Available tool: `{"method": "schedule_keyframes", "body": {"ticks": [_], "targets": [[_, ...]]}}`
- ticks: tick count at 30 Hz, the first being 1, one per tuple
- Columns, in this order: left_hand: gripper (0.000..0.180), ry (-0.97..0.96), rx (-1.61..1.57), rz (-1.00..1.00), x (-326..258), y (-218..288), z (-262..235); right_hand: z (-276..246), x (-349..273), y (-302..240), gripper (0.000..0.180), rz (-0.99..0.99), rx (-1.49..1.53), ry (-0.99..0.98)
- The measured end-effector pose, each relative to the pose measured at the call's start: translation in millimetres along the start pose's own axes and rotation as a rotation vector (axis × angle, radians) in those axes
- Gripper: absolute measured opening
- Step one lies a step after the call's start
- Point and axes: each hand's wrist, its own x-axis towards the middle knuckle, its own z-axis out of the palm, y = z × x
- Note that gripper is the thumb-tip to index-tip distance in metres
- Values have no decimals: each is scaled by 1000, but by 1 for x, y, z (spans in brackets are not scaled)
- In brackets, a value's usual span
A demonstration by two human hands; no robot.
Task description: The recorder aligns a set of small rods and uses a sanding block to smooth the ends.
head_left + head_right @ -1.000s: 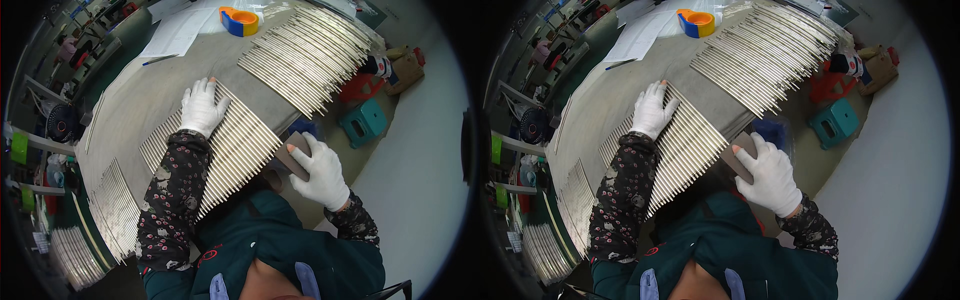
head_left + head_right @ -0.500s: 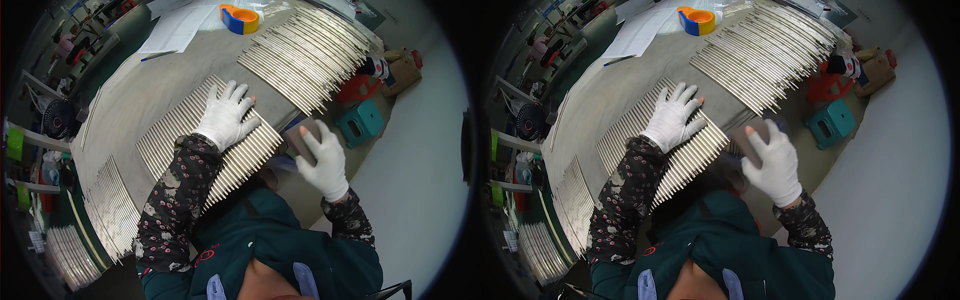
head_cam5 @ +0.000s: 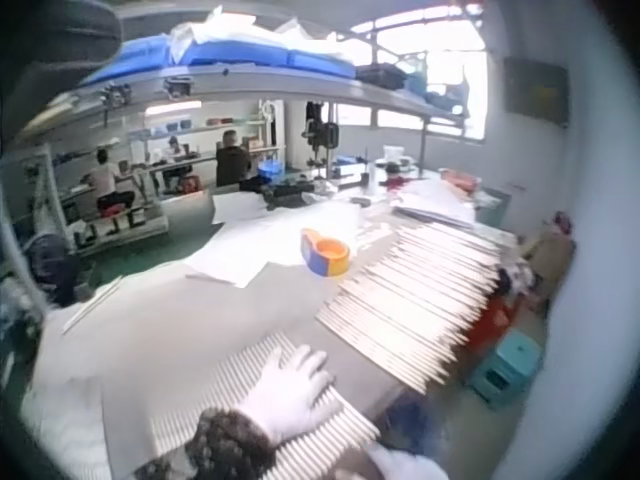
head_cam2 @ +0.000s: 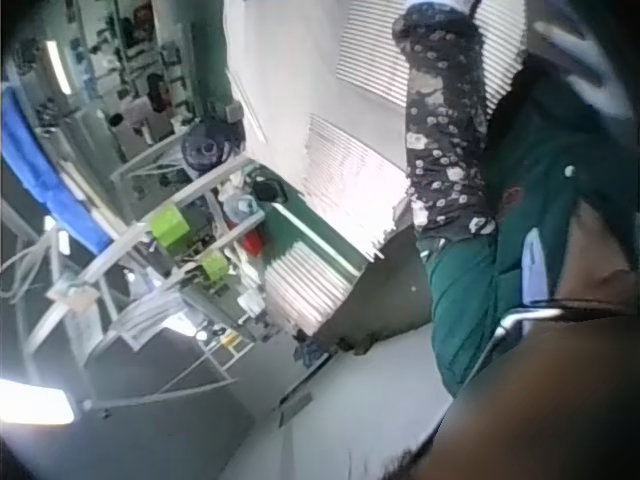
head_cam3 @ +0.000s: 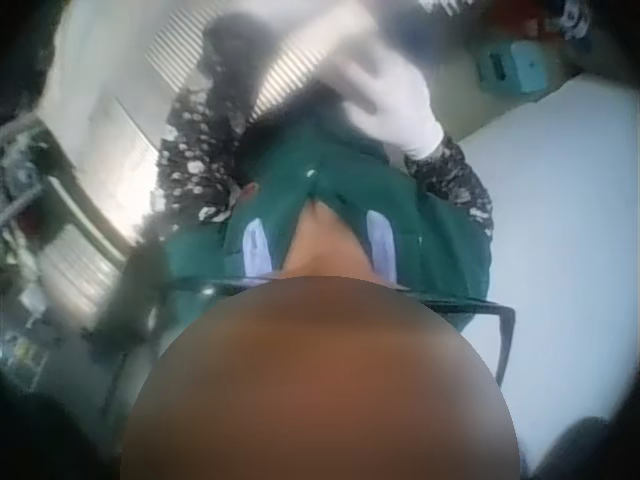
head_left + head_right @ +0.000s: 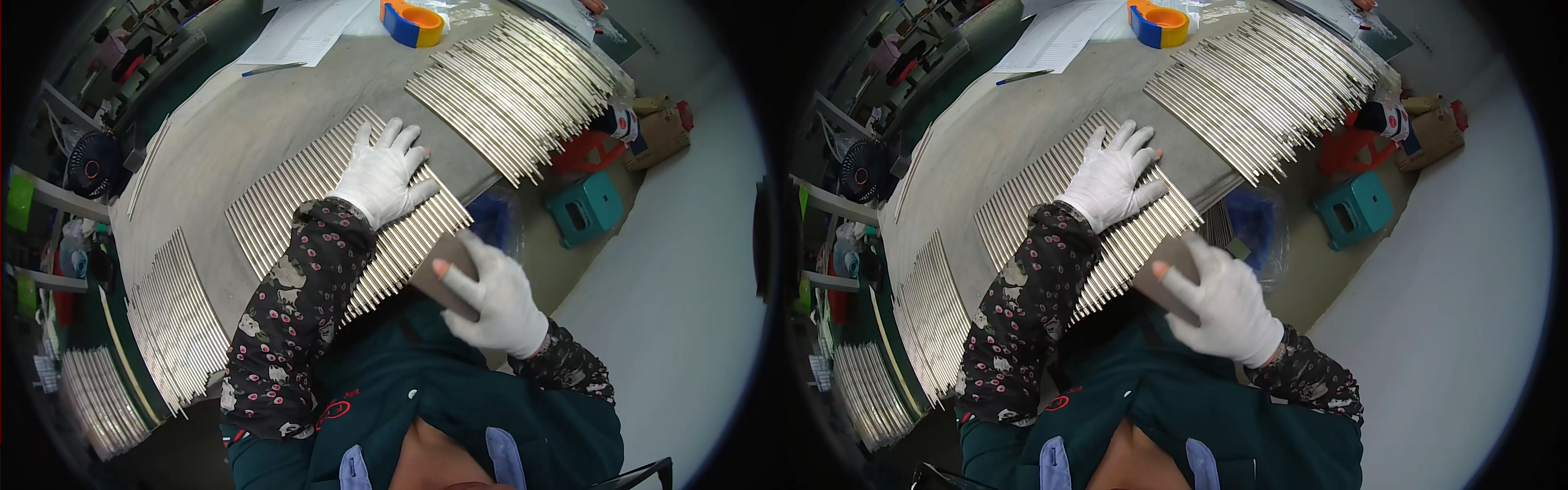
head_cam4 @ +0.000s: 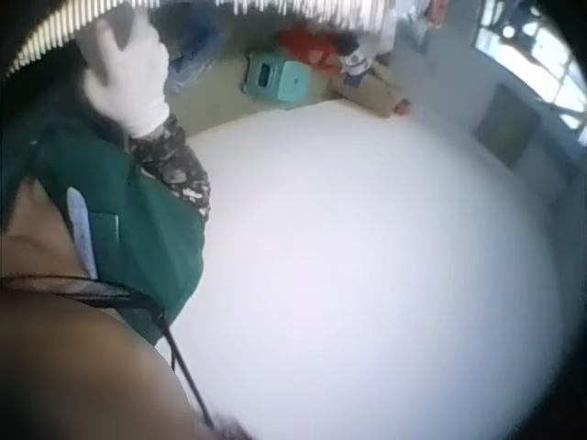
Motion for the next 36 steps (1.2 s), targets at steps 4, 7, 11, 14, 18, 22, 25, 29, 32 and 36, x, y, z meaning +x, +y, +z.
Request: {"method": "schedule_keyframes", "body": {"ticks": [4, 7, 11, 14, 18, 22, 25, 29, 32, 36], "targets": [[58, -2, -28, 16, 0, 2, -3, -11, 3, 30, 59, 242, -298, 73], [58, -4, -7, 12, 0, 1, -2, 0, -2, -13, 63, -87, 144, -31], [57, 16, -14, 8, -4, 2, -7, 0, 0, 21, 55, 224, -221, 113], [56, 19, -5, -6, -2, -1, -3, -10, 5, 18, 57, 169, -189, 130], [55, 14, 1, 0, 1, 2, 2, 13, -5, -8, 61, -15, 54, 33], [53, -33, -33, -17, 3, 3, -7, -1, 0, 29, 60, 288, -277, 140], [56, 4, -18, 5, 4, 2, 1, 6, -5, -14, 64, -53, 53, 55], [58, -5, -16, -10, -1, 0, -2, 4, -8, 25, 56, 268, -235, 152], [58, 75, 9, 18, 3, -1, 10, -10, -5, 22, 57, 191, -182, 204], [57, -46, 62, 7, 17, 5, 10, 14, -10, 1, 61, 0, 16, 35]]}}
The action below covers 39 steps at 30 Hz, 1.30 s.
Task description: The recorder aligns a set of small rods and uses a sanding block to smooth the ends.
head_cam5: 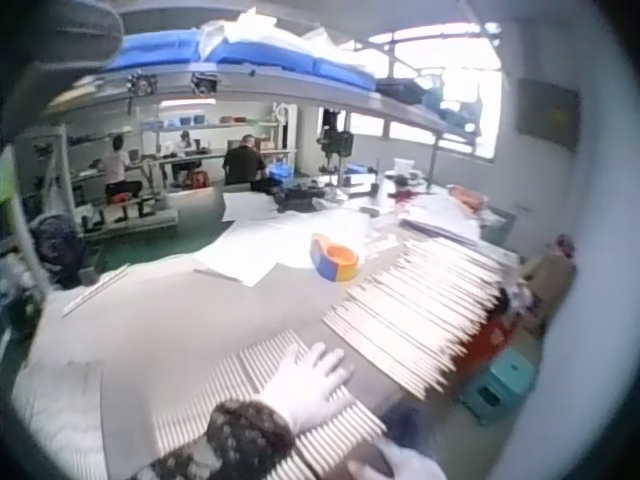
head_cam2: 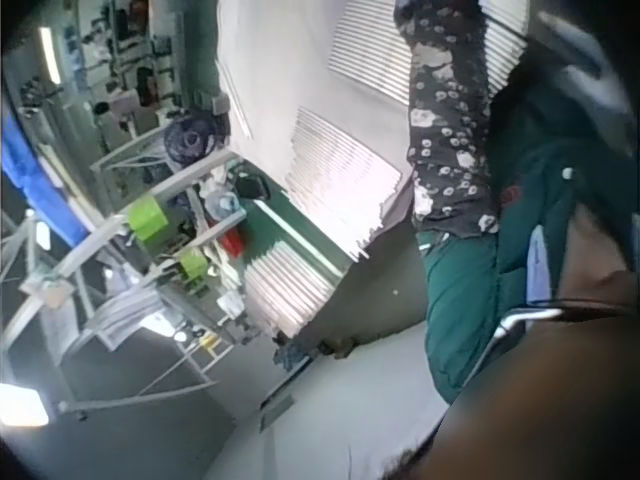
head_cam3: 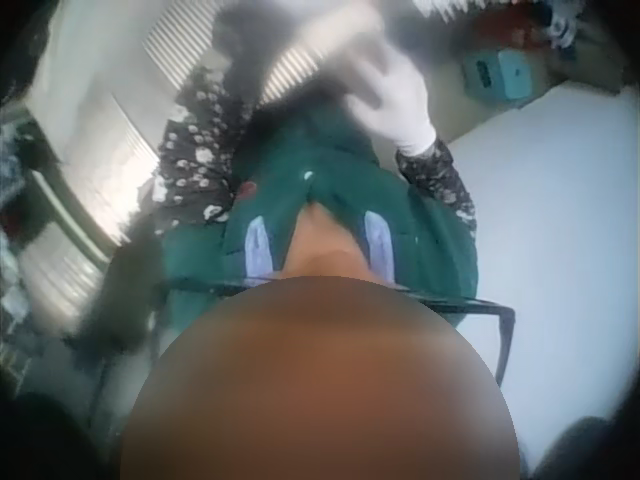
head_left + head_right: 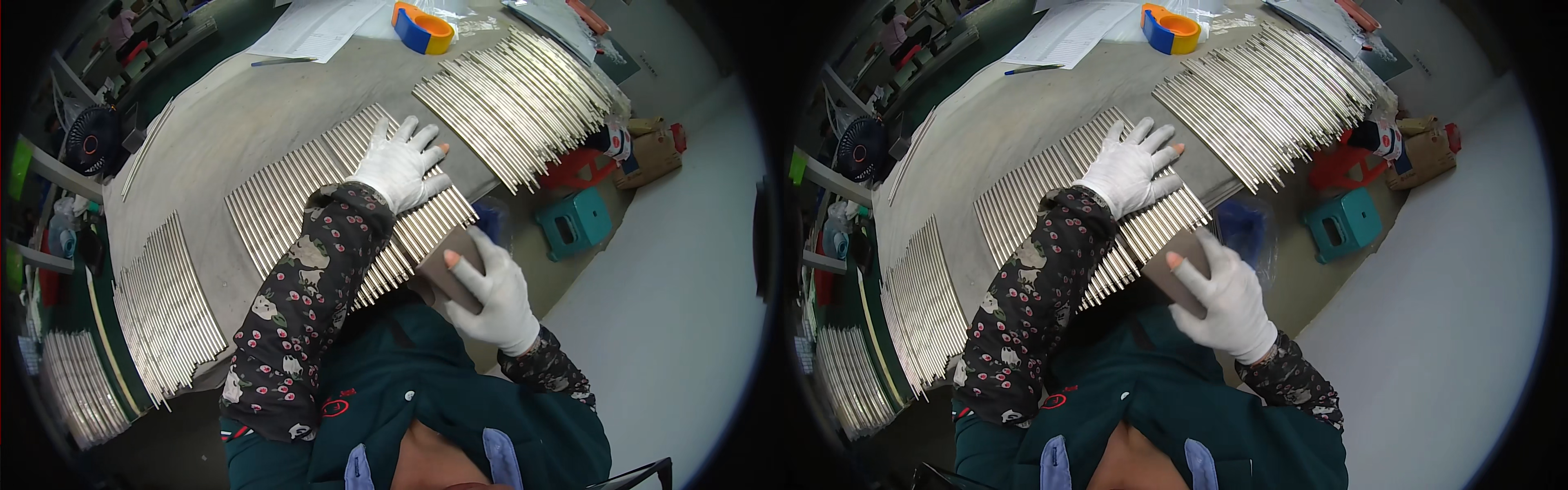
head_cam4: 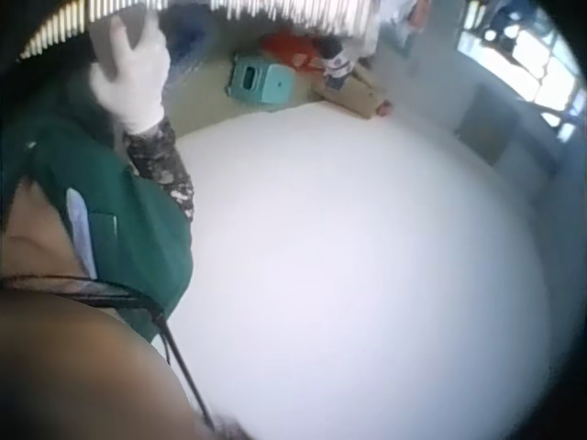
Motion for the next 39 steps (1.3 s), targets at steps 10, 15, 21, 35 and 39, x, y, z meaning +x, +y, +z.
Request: {"method": "schedule_keyframes", "body": {"ticks": [10, 15, 21, 35, 39], "targets": [[57, 31, -36, 11, -3, 0, -6, -6, -1, 19, 59, 136, -180, 125], [57, 29, -36, 31, -1, 2, 2, -11, 0, -6, 64, -11, 74, 29], [57, 33, -26, 21, -6, -2, -6, -14, 0, 30, 60, 308, -338, 106], [57, 90, -28, 37, -2, -1, 4, 2, 0, -23, 65, -16, 67, -36], [56, -3, -41, 4, -5, -1, -8, -18, -6, 17, 58, 247, -216, 168]]}}
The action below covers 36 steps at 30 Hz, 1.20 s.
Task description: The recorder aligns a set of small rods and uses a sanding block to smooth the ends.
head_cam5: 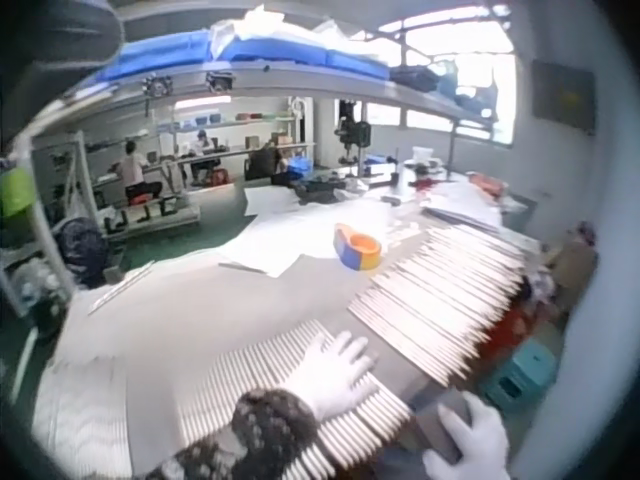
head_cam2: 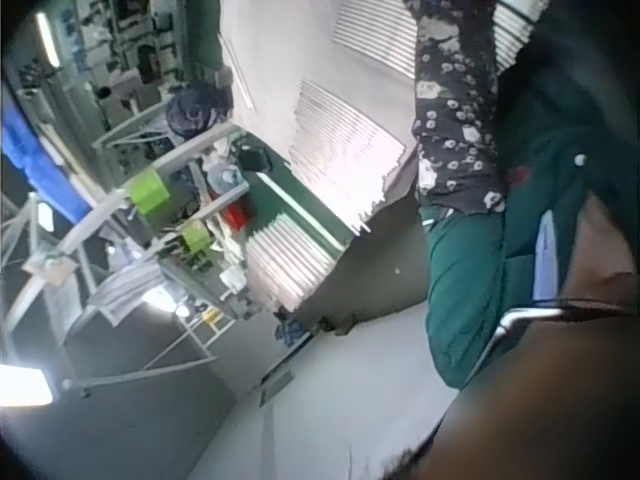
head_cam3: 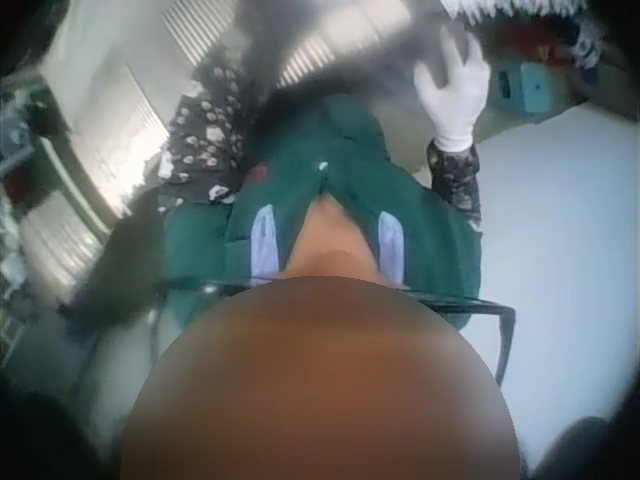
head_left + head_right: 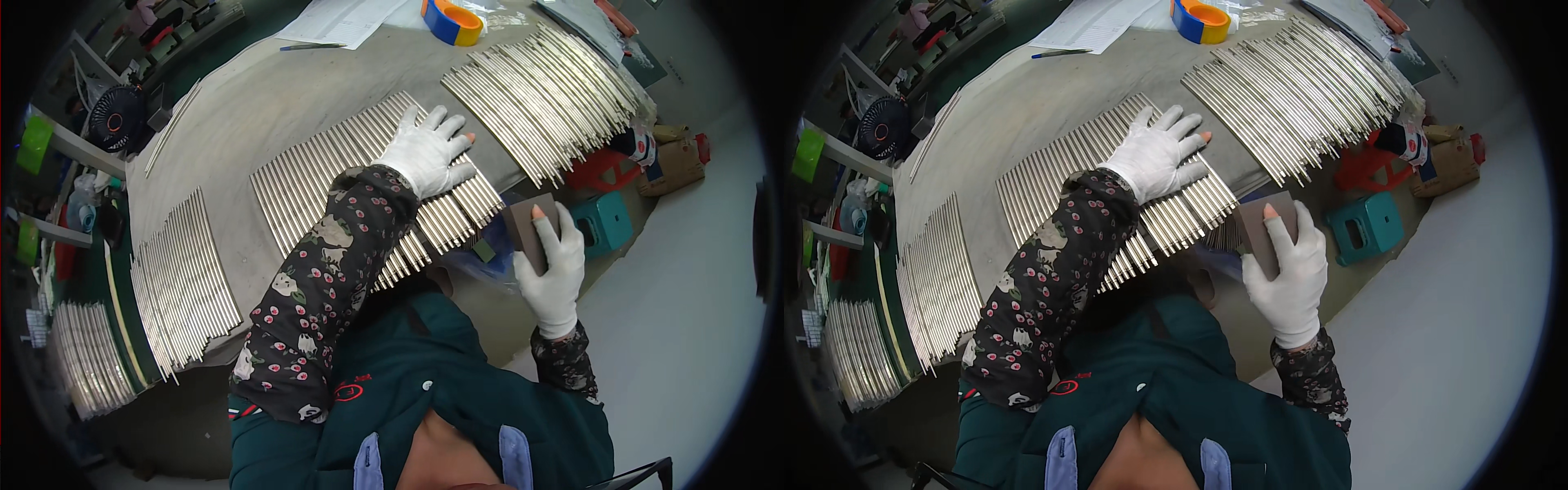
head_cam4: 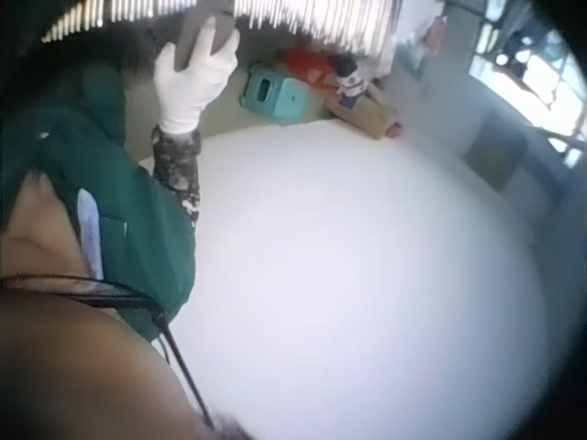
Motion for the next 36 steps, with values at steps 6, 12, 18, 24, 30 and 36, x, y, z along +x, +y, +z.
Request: {"method": "schedule_keyframes", "body": {"ticks": [6, 12, 18, 24, 30, 36], "targets": [[70, 144, 67, -24, -24, -3, -17, 4, -15, -6, 63, -40, 154, -45], [77, 122, -87, 95, -123, -53, -42, 2, -19, -1, 61, -40, 157, -53], [68, -58, 66, 69, -160, -46, -26, 6, -21, -11, 61, -64, 175, -56], [68, -34, 26, 55, -125, -36, -18, 8, -19, -84, 70, -386, 495, -326], [66, -4, 19, 63, -122, -36, -12, 12, -5, -34, 62, -77, -26, -56], [63, 66, 31, 67, -121, -36, -9, 20, -10, -69, 63, -343, 163, -150]]}}
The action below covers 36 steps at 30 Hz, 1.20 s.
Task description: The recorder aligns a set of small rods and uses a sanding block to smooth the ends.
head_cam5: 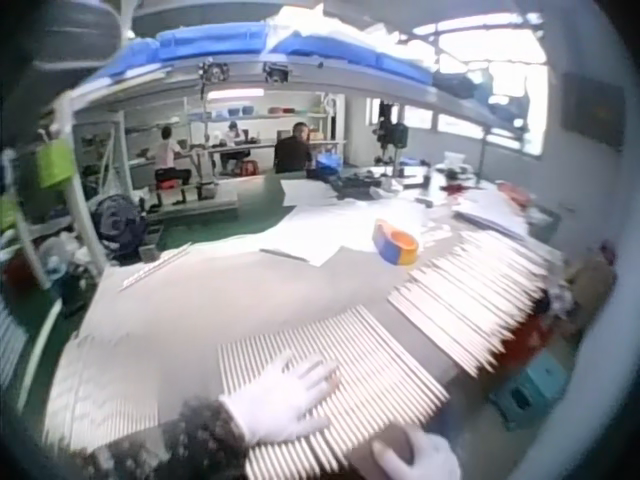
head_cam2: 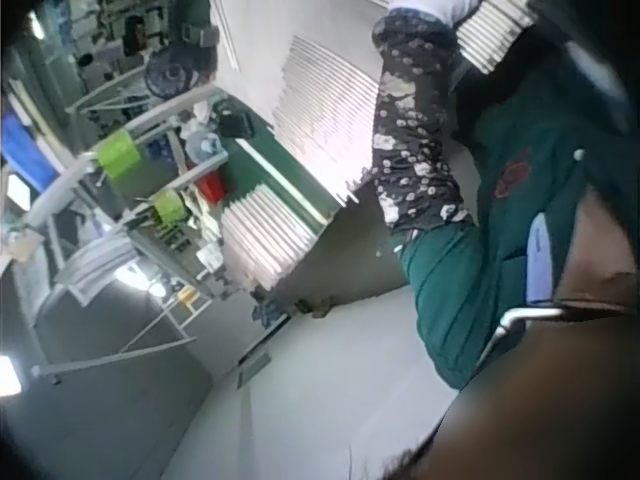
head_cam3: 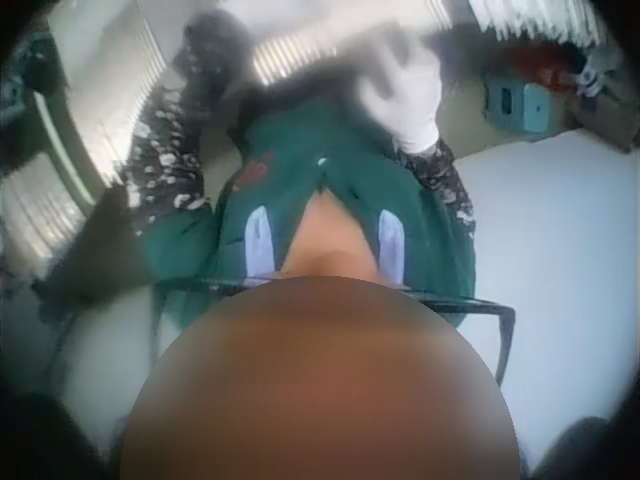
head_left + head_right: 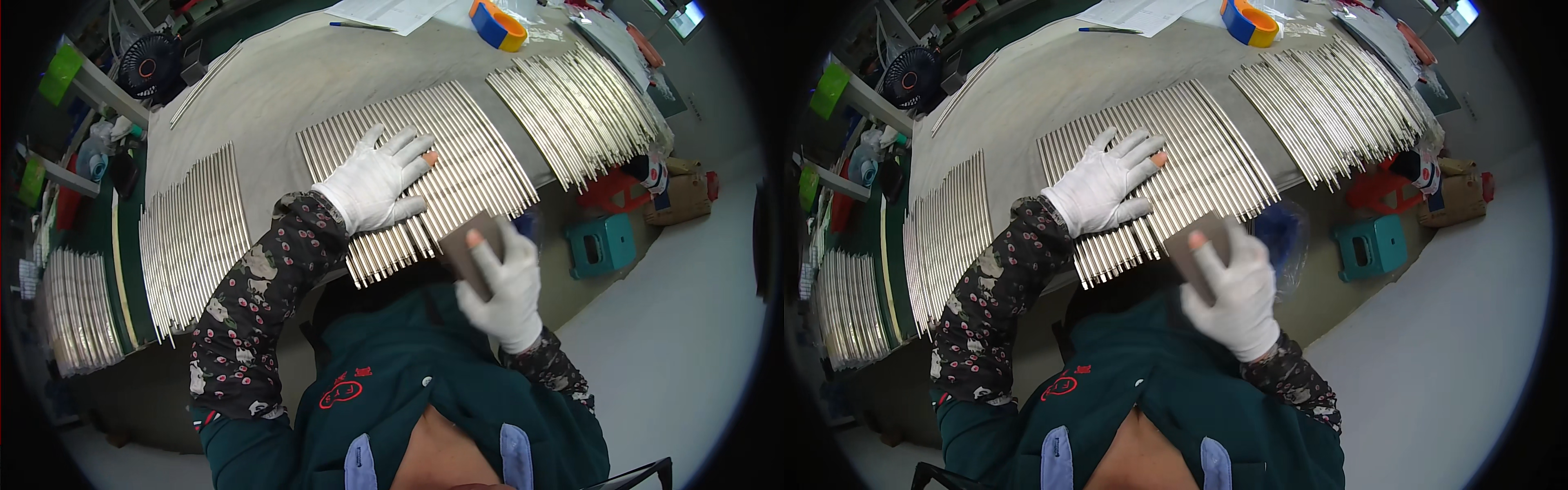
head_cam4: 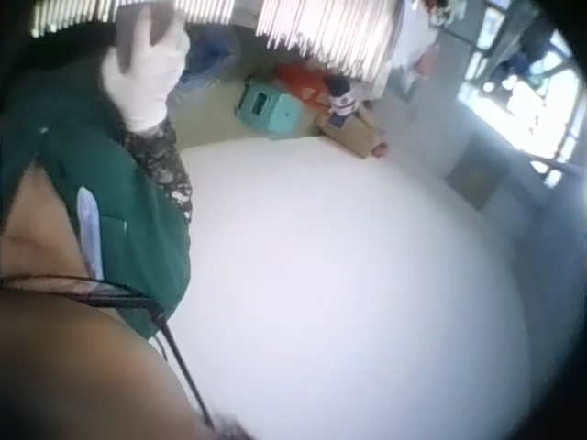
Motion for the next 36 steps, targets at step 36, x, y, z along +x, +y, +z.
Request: {"method": "schedule_keyframes", "body": {"ticks": [36], "targets": [[63, -23, 6, -10, 6, 5, -4, -3, 21, -36, 58, -39, 42, -158]]}}
